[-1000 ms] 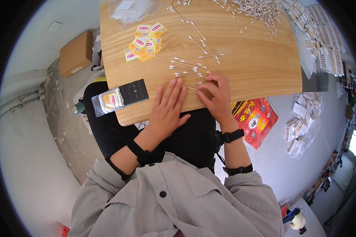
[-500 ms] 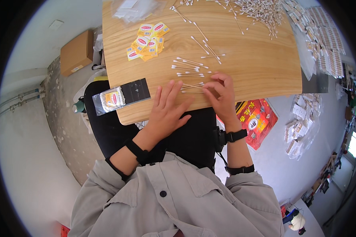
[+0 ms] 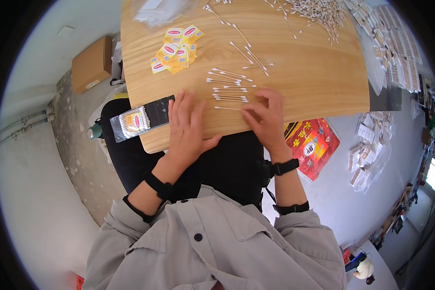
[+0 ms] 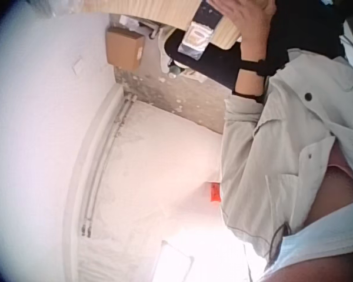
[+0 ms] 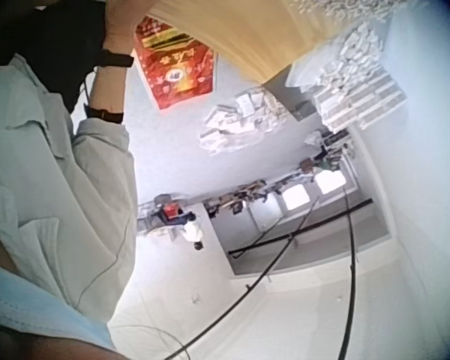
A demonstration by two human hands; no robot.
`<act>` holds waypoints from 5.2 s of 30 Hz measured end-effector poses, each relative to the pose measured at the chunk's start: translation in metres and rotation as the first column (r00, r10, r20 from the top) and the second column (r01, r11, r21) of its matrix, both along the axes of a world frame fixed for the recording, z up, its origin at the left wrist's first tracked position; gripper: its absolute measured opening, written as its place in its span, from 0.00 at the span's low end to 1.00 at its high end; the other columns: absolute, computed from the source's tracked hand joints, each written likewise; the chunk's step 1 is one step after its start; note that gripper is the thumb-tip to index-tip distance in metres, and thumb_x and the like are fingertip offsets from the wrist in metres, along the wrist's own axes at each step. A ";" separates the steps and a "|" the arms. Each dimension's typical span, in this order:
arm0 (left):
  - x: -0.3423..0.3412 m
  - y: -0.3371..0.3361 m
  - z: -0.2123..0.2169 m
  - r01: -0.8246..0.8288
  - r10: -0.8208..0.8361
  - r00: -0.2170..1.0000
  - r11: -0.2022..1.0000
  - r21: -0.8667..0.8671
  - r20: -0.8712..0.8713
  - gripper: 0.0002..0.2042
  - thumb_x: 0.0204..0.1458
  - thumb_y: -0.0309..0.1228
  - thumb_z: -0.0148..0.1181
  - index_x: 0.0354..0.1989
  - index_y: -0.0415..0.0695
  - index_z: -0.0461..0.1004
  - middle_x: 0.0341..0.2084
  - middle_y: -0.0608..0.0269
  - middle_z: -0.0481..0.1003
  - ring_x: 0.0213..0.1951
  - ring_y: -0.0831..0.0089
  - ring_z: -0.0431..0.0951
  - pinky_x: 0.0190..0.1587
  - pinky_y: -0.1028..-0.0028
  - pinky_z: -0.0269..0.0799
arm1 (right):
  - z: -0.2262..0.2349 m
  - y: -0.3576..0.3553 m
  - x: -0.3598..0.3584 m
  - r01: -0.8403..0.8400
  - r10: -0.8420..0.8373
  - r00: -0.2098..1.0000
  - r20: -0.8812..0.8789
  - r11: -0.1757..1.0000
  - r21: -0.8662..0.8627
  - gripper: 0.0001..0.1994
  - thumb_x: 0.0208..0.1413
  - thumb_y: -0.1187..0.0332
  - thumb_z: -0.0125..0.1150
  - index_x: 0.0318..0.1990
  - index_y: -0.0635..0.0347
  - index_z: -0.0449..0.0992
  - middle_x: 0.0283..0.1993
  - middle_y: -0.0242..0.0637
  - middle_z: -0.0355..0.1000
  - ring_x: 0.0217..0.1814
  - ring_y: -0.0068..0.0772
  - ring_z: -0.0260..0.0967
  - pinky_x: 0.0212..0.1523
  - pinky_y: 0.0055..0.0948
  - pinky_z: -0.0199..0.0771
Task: The person sits at a wooden table and packs cotton swabs into small plastic containers. They gather loose swabs from a large pile, align them into neat rows, and place them into clear plastic cases. The person then seals the containers with yellow labels and sets the finished packages aside.
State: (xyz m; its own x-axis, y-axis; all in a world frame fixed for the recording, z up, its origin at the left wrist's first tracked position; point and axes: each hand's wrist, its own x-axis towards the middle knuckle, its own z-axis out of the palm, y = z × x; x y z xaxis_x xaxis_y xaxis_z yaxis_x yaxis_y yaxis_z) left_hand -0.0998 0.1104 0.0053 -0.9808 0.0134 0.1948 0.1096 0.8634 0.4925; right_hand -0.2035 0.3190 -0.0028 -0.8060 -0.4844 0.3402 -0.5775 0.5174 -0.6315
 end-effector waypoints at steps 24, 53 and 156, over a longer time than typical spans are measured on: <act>-0.060 0.020 -0.016 -0.046 0.050 0.998 0.994 -0.097 0.036 0.51 0.40 0.48 0.70 0.69 0.35 0.49 0.70 0.42 0.48 0.71 0.52 0.49 0.70 0.55 0.45 | -0.040 -0.084 -0.011 0.341 -0.089 0.908 0.410 0.727 -0.596 0.20 0.70 0.63 0.38 0.60 0.70 0.62 0.60 0.46 0.60 0.65 0.38 0.58 0.67 0.35 0.55; -0.037 0.040 -0.001 -0.044 0.065 0.983 0.992 -0.119 0.171 0.54 0.38 0.55 0.69 0.69 0.33 0.50 0.70 0.42 0.46 0.72 0.50 0.43 0.70 0.50 0.40 | -0.012 -0.044 -0.046 0.073 -0.073 0.997 0.010 0.995 -0.073 0.06 0.48 0.71 0.67 0.36 0.56 0.80 0.37 0.40 0.68 0.40 0.41 0.68 0.41 0.36 0.70; 0.075 -0.132 0.004 -0.595 0.617 0.777 0.784 0.177 -0.121 0.32 0.51 0.33 0.66 0.63 0.34 0.60 0.61 0.42 0.58 0.60 0.50 0.61 0.61 0.62 0.60 | -0.018 -0.204 0.028 0.135 -0.096 0.963 -0.250 0.980 0.145 0.18 0.53 0.77 0.51 0.53 0.60 0.70 0.50 0.42 0.64 0.56 0.46 0.60 0.59 0.43 0.57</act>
State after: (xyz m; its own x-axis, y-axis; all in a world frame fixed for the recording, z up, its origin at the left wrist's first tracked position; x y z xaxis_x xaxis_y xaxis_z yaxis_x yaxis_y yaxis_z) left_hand -0.0247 -0.0213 0.0090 -0.7307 -0.6076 0.3113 -0.3282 0.7124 0.6203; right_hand -0.1753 0.1153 -0.0208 -0.7631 -0.4568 0.4571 -0.6327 0.6721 -0.3846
